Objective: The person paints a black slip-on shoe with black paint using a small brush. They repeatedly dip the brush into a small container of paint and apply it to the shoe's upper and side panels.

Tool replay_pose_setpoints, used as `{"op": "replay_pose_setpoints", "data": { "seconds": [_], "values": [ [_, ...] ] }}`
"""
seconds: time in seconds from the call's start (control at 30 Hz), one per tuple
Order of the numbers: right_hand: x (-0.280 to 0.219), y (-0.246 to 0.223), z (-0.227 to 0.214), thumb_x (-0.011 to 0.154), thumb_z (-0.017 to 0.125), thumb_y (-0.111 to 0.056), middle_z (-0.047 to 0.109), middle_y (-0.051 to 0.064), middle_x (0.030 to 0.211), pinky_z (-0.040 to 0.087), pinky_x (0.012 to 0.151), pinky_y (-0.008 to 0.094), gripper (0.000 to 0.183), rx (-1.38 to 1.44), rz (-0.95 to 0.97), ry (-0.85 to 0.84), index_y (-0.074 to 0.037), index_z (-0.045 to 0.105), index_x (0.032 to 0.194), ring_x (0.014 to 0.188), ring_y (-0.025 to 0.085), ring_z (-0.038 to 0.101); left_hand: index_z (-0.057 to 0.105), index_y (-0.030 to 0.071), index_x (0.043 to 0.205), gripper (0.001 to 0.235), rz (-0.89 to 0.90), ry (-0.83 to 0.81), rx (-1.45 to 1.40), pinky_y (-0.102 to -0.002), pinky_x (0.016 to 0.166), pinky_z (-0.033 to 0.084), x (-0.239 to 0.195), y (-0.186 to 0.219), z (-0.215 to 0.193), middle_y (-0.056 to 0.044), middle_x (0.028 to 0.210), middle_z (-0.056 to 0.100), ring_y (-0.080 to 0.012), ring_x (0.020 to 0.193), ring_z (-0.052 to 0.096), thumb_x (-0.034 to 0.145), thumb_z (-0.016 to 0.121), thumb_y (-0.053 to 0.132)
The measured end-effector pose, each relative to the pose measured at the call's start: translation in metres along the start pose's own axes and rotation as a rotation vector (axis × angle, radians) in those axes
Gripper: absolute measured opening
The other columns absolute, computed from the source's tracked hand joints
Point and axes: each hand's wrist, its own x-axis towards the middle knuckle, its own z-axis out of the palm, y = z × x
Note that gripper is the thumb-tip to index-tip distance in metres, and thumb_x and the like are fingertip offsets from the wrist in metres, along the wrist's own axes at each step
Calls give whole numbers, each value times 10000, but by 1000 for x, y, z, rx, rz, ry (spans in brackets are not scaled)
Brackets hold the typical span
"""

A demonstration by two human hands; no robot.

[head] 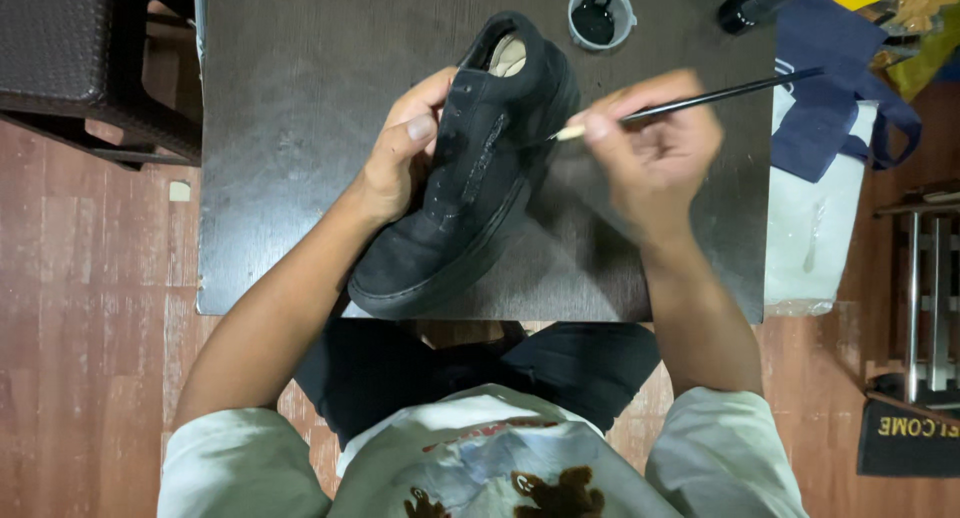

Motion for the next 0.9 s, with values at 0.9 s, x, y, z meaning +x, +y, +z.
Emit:
{"op": "replay_pose_setpoints", "data": {
  "seconds": [0.9],
  "values": [
    [38, 121, -69, 1134, 825, -21, 803, 107, 1031, 378, 500, 237, 98, -741, -248, -23, -1, 738, 1093, 555, 89, 540, 632, 49, 1319, 723, -23, 60, -125, -259, 904, 481, -14, -16, 11, 6, 1162, 635, -101, 1046, 618, 913, 667, 647]
  ]
}}
